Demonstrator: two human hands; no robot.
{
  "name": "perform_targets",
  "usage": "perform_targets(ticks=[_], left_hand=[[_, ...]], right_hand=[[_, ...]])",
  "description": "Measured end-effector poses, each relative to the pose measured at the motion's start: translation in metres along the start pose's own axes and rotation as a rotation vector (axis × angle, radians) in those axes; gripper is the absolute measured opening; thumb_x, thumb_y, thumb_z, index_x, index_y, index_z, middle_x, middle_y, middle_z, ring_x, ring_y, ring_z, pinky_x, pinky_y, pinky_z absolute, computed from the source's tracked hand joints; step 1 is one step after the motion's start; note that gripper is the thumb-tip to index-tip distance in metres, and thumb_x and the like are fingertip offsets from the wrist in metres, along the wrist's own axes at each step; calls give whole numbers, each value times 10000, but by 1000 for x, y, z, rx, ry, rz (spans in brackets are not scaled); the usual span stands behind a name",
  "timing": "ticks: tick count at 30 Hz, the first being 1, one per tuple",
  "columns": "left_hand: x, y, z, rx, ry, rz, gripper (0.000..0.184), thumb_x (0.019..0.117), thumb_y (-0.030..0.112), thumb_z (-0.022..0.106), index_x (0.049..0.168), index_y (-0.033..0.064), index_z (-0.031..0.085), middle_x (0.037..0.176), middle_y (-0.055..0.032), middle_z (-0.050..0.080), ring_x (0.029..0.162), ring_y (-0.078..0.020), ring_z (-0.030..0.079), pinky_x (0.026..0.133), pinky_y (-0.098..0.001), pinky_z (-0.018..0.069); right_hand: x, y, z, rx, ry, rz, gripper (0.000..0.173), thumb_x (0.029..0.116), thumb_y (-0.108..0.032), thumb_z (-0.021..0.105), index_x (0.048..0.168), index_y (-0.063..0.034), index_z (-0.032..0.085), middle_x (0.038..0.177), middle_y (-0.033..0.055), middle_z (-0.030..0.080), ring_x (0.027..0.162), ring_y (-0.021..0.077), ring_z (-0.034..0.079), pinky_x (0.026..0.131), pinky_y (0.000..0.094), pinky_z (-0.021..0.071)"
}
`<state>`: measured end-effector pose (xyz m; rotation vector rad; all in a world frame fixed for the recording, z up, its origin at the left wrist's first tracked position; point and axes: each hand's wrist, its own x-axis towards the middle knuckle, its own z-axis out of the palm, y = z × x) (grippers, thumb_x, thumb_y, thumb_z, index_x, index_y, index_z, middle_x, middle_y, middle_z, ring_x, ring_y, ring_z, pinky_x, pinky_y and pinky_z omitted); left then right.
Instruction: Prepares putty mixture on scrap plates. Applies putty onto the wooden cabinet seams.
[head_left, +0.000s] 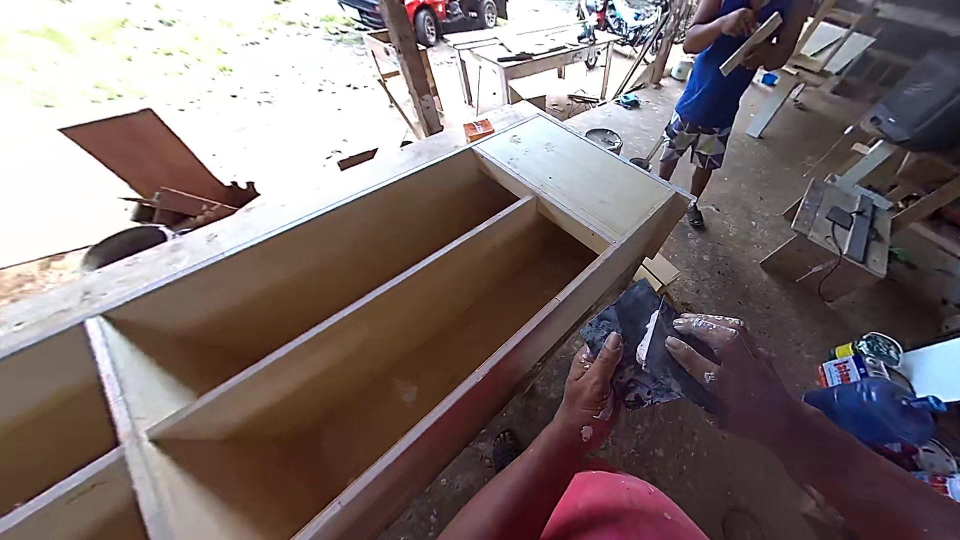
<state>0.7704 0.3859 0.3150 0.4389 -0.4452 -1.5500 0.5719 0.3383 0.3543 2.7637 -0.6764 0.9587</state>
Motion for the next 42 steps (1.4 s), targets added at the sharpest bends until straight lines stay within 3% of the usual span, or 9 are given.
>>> perform_targets(ticks=[9, 15, 20, 23, 26, 30, 35, 40, 42], left_hand=[[9, 26, -42, 163, -184, 261, 249, 1049, 299, 570, 1144, 90, 664, 991, -37, 745, 907, -129, 727, 858, -360, 608], [28, 78, -82, 221, -202, 234, 240, 1062, 262, 550, 1149, 57, 636, 974, -49, 735, 882, -136, 722, 835, -363, 611], [47, 124, -111, 279, -177, 130, 252, 1064, 256, 530, 1090, 36, 652, 909, -56, 730, 817, -137, 718, 776, -344, 614], [54, 147, -123, 286, -222, 52, 244, 1057, 250, 541, 1105, 34, 644, 934, -57, 730, 849, -140, 717, 808, -352, 610], [52, 169, -133, 208, -248, -56, 224, 1050, 243, 556, 1104, 49, 655, 932, -59, 739, 838, -134, 722, 791, -335, 614], [43, 189, -153, 112, -161, -267, 178, 1019, 233, 585, 1062, 87, 678, 868, -47, 743, 752, -114, 718, 707, -293, 615], [36, 187, -160, -69, -332, -403, 212, 1005, 262, 640, 1118, 96, 706, 999, -83, 764, 902, -164, 747, 844, -348, 616], [37, 216, -176, -53, -261, -261, 253, 976, 288, 678, 1132, 90, 705, 1009, -103, 758, 911, -182, 745, 852, -374, 617], [40, 233, -183, 31, -169, -196, 261, 983, 284, 664, 1131, 70, 683, 986, -112, 753, 889, -191, 743, 835, -384, 622]], right_hand=[[32, -20, 47, 186, 74, 189, 425, 1092, -330, 388, 1466, -145, 467, 1294, 134, 578, 1249, 214, 567, 1044, 345, 505], [79, -48, 81, 11, 14, 296, 448, 1100, -298, 400, 1350, 22, 589, 1144, 185, 658, 1039, 228, 671, 881, 320, 579], [119, -68, 93, 12, -213, 468, 454, 1073, -318, 422, 1211, 22, 690, 1034, 157, 704, 891, 235, 715, 781, 355, 610], [134, -58, 80, 406, -457, 672, 438, 1085, -370, 404, 1091, -39, 691, 991, 66, 675, 864, 119, 664, 786, 307, 574], [127, -39, 75, 965, -246, 913, 259, 1036, -295, 576, 1184, -106, 672, 1023, -28, 747, 888, 76, 732, 789, 295, 645], [116, -17, 94, 1609, 38, 732, 305, 949, -142, 705, 1239, -238, 715, 1123, -24, 763, 934, 108, 749, 730, 312, 653], [136, -8, 154, 1924, -303, 545, 290, 974, -174, 684, 1261, -208, 700, 1115, 5, 764, 902, 106, 750, 704, 285, 643], [127, -7, 161, 1324, -675, 1020, 134, 937, -133, 669, 1058, -82, 698, 890, 42, 759, 703, 137, 730, 601, 323, 629], [117, -14, 161, 1162, -522, 1220, 266, 932, -173, 677, 1164, -43, 651, 975, 65, 755, 804, 176, 747, 705, 367, 649]])
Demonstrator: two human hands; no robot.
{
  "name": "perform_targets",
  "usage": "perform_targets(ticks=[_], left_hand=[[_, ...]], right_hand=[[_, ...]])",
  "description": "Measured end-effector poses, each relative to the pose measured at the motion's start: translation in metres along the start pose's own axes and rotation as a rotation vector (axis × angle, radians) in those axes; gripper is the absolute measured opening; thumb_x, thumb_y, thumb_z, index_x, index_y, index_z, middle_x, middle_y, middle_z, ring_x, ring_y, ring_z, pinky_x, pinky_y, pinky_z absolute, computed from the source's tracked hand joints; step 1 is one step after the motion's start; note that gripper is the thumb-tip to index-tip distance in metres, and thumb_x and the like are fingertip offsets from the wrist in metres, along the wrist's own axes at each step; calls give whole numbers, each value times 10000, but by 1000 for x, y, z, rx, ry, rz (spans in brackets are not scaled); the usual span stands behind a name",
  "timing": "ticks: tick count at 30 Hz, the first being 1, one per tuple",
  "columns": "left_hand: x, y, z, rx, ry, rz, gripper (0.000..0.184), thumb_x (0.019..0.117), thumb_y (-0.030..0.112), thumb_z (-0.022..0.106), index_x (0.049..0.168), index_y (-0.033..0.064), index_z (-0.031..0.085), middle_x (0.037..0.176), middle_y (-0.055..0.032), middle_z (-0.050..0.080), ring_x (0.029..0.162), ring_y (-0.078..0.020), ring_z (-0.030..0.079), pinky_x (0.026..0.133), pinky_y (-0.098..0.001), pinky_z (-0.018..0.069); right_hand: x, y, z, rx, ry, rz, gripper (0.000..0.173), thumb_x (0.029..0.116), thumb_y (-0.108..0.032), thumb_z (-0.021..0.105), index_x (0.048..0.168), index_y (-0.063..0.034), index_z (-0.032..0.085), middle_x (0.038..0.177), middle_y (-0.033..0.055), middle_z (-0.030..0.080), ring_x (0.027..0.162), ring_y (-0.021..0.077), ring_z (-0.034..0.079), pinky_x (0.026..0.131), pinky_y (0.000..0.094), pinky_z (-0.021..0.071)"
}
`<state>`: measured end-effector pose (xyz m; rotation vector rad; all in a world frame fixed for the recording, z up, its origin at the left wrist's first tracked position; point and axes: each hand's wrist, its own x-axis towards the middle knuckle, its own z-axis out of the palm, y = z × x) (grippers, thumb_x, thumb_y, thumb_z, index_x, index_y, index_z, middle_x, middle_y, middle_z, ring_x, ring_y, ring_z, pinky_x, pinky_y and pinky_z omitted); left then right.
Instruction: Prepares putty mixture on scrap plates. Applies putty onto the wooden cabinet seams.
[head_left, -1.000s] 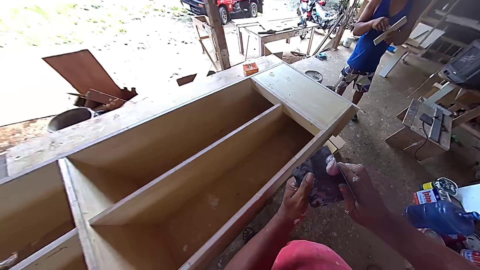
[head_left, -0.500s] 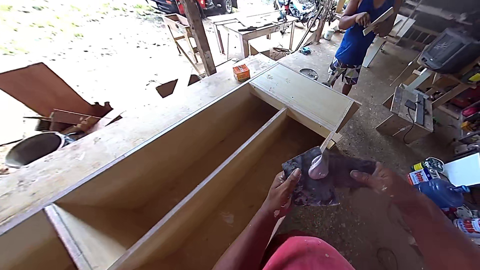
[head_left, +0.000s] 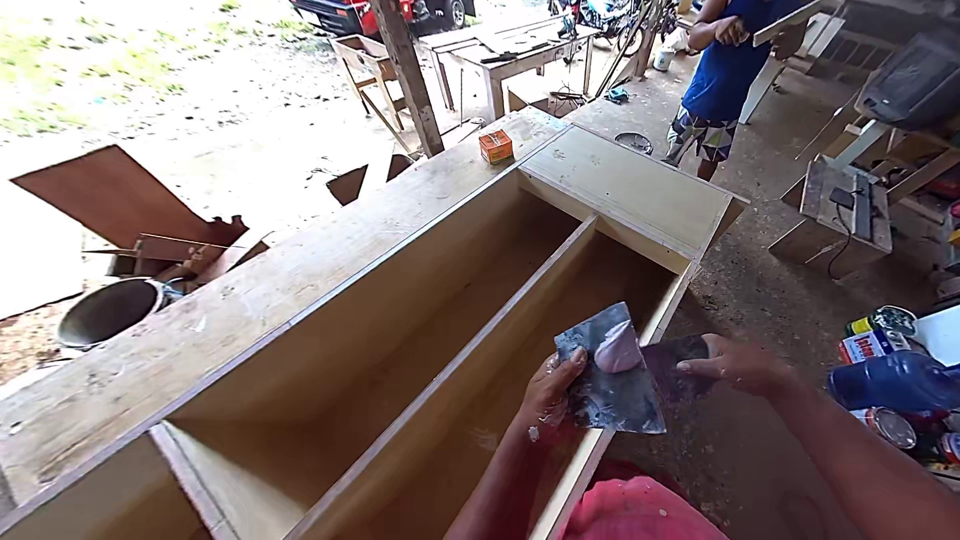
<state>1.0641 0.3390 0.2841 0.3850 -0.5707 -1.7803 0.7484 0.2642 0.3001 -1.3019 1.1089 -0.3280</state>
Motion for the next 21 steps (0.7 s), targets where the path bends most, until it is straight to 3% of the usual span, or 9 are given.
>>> perform_targets(ticks=[3, 5, 9, 10, 12, 14, 16, 18, 21], left_hand=[[-3, 11, -19, 82, 175, 23, 236, 1001, 252, 613, 1125, 58, 668, 934, -105, 749, 823, -173, 740, 767, -353, 633], [-6, 5, -33, 85, 271, 31, 235, 1015, 228, 569, 1140, 44, 644, 924, -109, 743, 804, -171, 737, 742, -344, 634], [11, -11, -39, 78, 358, 20, 256, 1063, 188, 452, 1146, 27, 632, 945, -124, 743, 840, -188, 743, 772, -363, 636], [18, -14, -39, 84, 372, 13, 261, 1069, 186, 439, 1148, 25, 628, 947, -123, 741, 843, -189, 741, 778, -364, 634], [34, -18, -40, 88, 388, 0, 263, 1070, 193, 438, 1164, 23, 617, 967, -129, 741, 864, -197, 742, 796, -375, 632], [54, -21, -40, 74, 396, -2, 266, 1071, 195, 441, 1140, 22, 631, 953, -127, 741, 852, -191, 741, 790, -368, 631], [72, -24, -40, 62, 421, 5, 265, 1070, 188, 446, 1126, 18, 642, 948, -126, 741, 853, -190, 741, 792, -365, 630], [91, -23, -40, 64, 456, 31, 251, 1071, 175, 449, 1144, 9, 622, 968, -136, 739, 877, -205, 742, 814, -380, 629], [121, -19, -43, 99, 505, 88, 253, 1072, 172, 441, 1162, 4, 608, 979, -138, 733, 890, -205, 737, 829, -387, 624]], right_hand=[[-15, 9, -5, 328, 245, -177, 350, 957, -129, 652, 1289, -43, 579, 1126, 120, 729, 955, 281, 747, 789, 491, 654], [-27, 15, -7, 417, 329, -168, 343, 1005, -133, 594, 1334, -52, 539, 1173, 156, 714, 1006, 340, 739, 789, 540, 650], [-33, 37, -19, 411, 367, -49, 338, 1074, -255, 459, 1355, -67, 469, 1105, 184, 728, 859, 354, 764, 659, 472, 660], [-30, 44, -26, 475, 323, -108, 374, 1054, -318, 496, 1341, -79, 493, 1107, 185, 734, 879, 348, 763, 688, 469, 658], [-17, 52, -38, 598, 203, -236, 604, 957, -603, 597, 1344, -140, 563, 1146, 146, 732, 961, 297, 742, 788, 446, 634], [3, 37, -48, 741, 105, -291, 776, 830, -803, 571, 1310, -199, 656, 1169, 127, 737, 992, 276, 739, 796, 430, 632], [30, 21, -55, 868, 19, -291, 728, 849, -771, 578, 1269, -187, 689, 1169, 157, 731, 997, 305, 735, 791, 462, 631], [57, 8, -65, 891, -100, -324, 589, 919, -628, 597, 1250, -151, 691, 1184, 167, 719, 1030, 308, 722, 835, 465, 620], [90, -19, -87, 505, -215, -516, 562, 971, -546, 561, 1314, -118, 682, 1308, 125, 682, 1173, 250, 665, 984, 399, 561]])
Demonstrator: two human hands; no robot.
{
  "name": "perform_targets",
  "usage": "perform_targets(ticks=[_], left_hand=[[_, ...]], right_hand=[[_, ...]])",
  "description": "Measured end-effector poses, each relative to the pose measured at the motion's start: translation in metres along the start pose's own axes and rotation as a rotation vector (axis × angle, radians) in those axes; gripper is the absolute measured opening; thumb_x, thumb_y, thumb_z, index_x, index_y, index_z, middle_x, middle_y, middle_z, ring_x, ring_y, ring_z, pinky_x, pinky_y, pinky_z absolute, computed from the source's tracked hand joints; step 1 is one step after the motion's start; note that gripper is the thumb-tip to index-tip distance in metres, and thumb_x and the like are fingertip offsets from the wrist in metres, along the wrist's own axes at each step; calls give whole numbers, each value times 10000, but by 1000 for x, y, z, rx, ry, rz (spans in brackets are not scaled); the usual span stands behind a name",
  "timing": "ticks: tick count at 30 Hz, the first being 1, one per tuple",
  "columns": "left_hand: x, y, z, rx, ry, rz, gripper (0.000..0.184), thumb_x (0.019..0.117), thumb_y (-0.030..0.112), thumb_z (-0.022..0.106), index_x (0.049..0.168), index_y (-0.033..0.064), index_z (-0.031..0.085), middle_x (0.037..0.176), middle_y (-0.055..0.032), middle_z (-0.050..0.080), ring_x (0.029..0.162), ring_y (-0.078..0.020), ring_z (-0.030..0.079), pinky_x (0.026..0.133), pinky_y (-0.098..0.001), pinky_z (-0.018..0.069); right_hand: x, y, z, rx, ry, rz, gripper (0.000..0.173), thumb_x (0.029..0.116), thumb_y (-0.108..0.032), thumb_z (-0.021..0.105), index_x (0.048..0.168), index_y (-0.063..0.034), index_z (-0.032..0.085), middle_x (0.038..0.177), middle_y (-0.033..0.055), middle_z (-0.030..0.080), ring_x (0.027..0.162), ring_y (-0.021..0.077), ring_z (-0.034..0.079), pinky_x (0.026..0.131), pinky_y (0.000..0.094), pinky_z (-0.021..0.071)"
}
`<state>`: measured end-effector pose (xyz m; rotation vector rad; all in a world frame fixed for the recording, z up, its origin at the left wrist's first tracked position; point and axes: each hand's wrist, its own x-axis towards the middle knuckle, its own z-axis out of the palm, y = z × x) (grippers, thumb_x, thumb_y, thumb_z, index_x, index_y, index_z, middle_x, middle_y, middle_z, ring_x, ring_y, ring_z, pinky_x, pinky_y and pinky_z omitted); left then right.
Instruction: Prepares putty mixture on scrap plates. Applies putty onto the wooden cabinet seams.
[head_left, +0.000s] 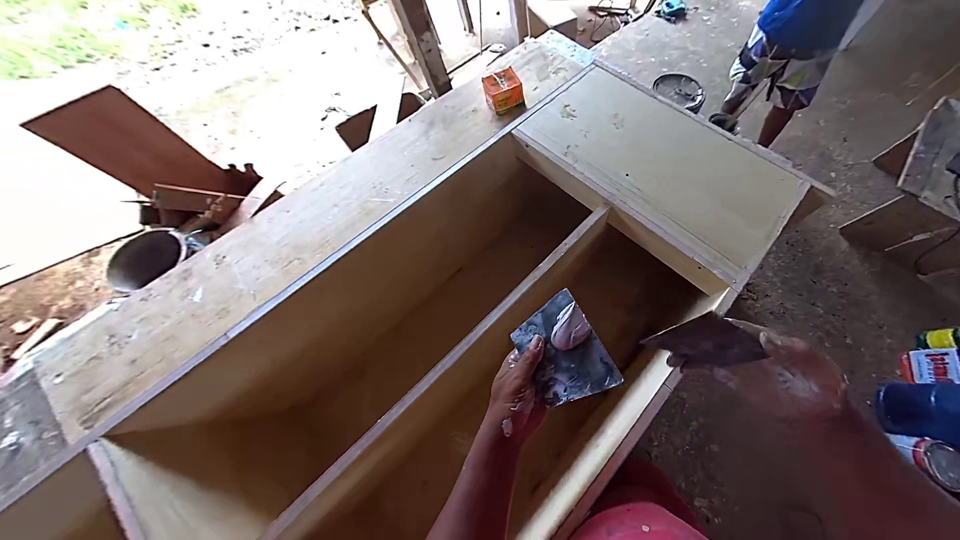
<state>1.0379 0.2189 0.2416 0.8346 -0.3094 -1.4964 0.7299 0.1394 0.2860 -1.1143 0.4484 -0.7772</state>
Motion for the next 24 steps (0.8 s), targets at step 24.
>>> perform_targets(ticks=[24], left_hand=[[93, 53, -33, 245, 243, 297, 251, 1087, 196, 439, 1156, 48, 631, 910, -58, 721, 811, -143, 713, 754, -340, 622]], right_hand=[[149, 36, -24, -1655, -65, -149, 520, 940, -428, 595, 1305, -67, 680, 1476, 189, 549, 1383, 362, 504, 1124, 528, 438]])
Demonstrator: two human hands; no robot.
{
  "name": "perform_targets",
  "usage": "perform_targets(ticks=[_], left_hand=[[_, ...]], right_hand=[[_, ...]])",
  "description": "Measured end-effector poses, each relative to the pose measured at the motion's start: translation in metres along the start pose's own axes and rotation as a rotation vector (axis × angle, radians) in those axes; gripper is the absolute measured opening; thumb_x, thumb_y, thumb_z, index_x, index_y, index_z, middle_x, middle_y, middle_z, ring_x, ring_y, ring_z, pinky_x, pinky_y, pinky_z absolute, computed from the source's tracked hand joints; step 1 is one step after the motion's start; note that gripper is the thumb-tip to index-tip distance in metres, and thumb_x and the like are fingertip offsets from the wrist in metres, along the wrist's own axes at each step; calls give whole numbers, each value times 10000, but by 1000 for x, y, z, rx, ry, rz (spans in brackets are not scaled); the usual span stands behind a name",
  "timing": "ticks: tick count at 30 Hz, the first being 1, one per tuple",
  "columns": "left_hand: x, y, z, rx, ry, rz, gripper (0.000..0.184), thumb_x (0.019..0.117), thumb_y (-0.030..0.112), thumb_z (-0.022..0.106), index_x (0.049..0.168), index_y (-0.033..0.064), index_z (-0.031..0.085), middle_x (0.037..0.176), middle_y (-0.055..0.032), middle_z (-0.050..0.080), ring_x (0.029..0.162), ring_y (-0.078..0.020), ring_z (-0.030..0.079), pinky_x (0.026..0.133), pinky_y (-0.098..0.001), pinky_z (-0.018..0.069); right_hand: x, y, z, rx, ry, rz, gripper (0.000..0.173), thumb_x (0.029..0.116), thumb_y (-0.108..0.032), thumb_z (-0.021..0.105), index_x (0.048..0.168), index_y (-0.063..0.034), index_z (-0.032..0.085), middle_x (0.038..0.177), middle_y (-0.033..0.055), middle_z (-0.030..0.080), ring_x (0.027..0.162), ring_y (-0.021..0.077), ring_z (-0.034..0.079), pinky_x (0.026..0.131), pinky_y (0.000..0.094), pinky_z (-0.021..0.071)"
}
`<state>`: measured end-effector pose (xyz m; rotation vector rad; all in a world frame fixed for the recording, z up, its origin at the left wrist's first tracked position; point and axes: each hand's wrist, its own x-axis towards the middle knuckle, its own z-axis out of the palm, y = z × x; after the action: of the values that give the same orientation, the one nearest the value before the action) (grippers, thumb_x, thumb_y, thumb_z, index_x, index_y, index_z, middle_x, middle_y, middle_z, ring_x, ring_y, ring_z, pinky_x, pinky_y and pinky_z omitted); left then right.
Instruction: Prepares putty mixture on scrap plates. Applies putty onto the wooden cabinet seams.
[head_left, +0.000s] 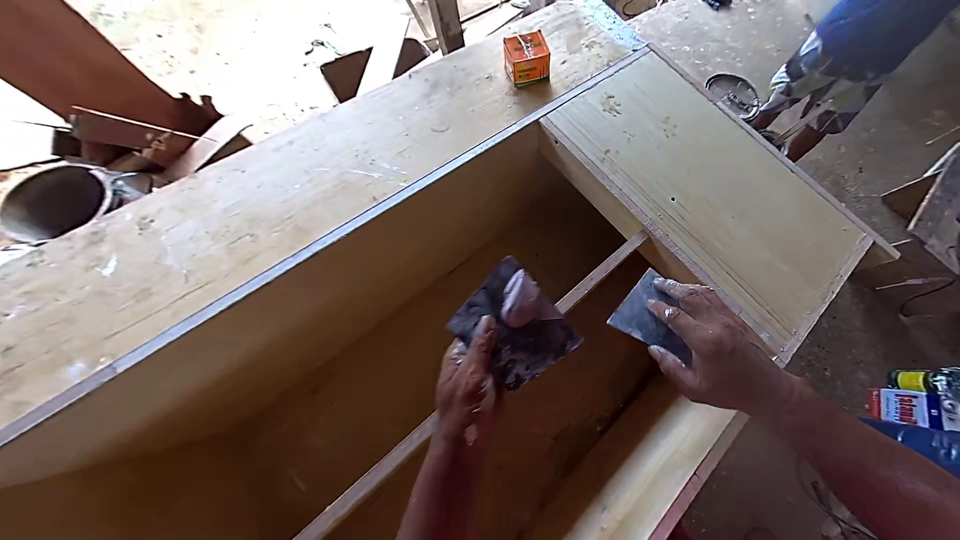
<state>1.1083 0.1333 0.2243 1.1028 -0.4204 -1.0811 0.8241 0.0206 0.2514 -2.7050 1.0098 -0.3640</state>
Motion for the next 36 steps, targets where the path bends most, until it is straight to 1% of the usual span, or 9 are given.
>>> perform_targets(ticks=[3, 10, 14, 17, 20, 22, 25, 30, 36], left_hand=[[-4, 6, -18, -30, 32, 46, 275, 1094, 159, 377, 1164, 39, 614, 932, -54, 732, 839, -136, 727, 778, -326, 630], [-20, -6, -27, -138, 34, 15, 255, 1086, 182, 423, 1175, 53, 625, 993, -65, 748, 899, -140, 739, 816, -322, 632], [-21, -6, -29, -149, 60, 28, 246, 1084, 178, 428, 1179, 66, 625, 1002, -54, 751, 919, -132, 739, 823, -311, 629], [-20, -7, -30, -179, 11, 43, 243, 1078, 206, 474, 1182, 65, 644, 1030, -71, 749, 952, -149, 735, 860, -328, 620], [-23, -4, -30, -181, 10, 36, 245, 1081, 213, 469, 1186, 73, 640, 1027, -67, 749, 945, -142, 736, 846, -324, 625], [-25, -2, -30, -200, -8, 30, 242, 1075, 225, 492, 1195, 77, 642, 1042, -72, 749, 962, -147, 736, 859, -328, 623], [-26, -2, -29, -212, -36, 26, 249, 1058, 251, 538, 1201, 81, 650, 1060, -77, 748, 976, -156, 734, 870, -335, 619], [-31, -2, -28, -185, -19, 25, 238, 1059, 256, 537, 1180, 96, 665, 1033, -61, 753, 947, -137, 736, 852, -318, 621], [-34, -3, -29, -189, -33, 9, 238, 1064, 257, 524, 1179, 109, 671, 1034, -59, 756, 951, -136, 738, 850, -318, 622]], right_hand=[[15, 19, 25, -45, 48, 118, 609, 968, -445, 573, 1436, -55, 573, 1529, 202, 488, 1442, 369, 435, 1172, 519, 389], [45, 44, 50, -81, 33, 147, 615, 950, -423, 585, 1446, -60, 570, 1552, 216, 450, 1455, 378, 411, 1180, 500, 376], [47, 47, 59, -128, -8, 146, 618, 969, -426, 558, 1471, -66, 550, 1574, 219, 426, 1466, 403, 388, 1185, 526, 359], [46, 44, 50, -154, -68, 159, 599, 986, -425, 520, 1462, -64, 563, 1580, 208, 428, 1458, 411, 400, 1177, 538, 364], [42, 37, 30, -143, -100, 196, 551, 968, -409, 507, 1369, -57, 646, 1476, 204, 544, 1365, 408, 501, 1092, 534, 447], [40, 33, 24, -130, -63, 191, 545, 951, -400, 515, 1349, -58, 663, 1451, 204, 562, 1354, 402, 509, 1086, 529, 453], [48, 31, 26, -116, -55, 156, 564, 949, -409, 544, 1386, -65, 635, 1486, 205, 531, 1395, 393, 476, 1127, 510, 425], [61, 36, 35, -172, -136, 178, 596, 965, -413, 536, 1444, -61, 577, 1536, 218, 474, 1418, 426, 439, 1121, 545, 420], [69, 31, 26, -237, -326, 222, 622, 1006, -434, 485, 1518, -81, 498, 1609, 197, 387, 1431, 422, 422, 1119, 553, 412]])
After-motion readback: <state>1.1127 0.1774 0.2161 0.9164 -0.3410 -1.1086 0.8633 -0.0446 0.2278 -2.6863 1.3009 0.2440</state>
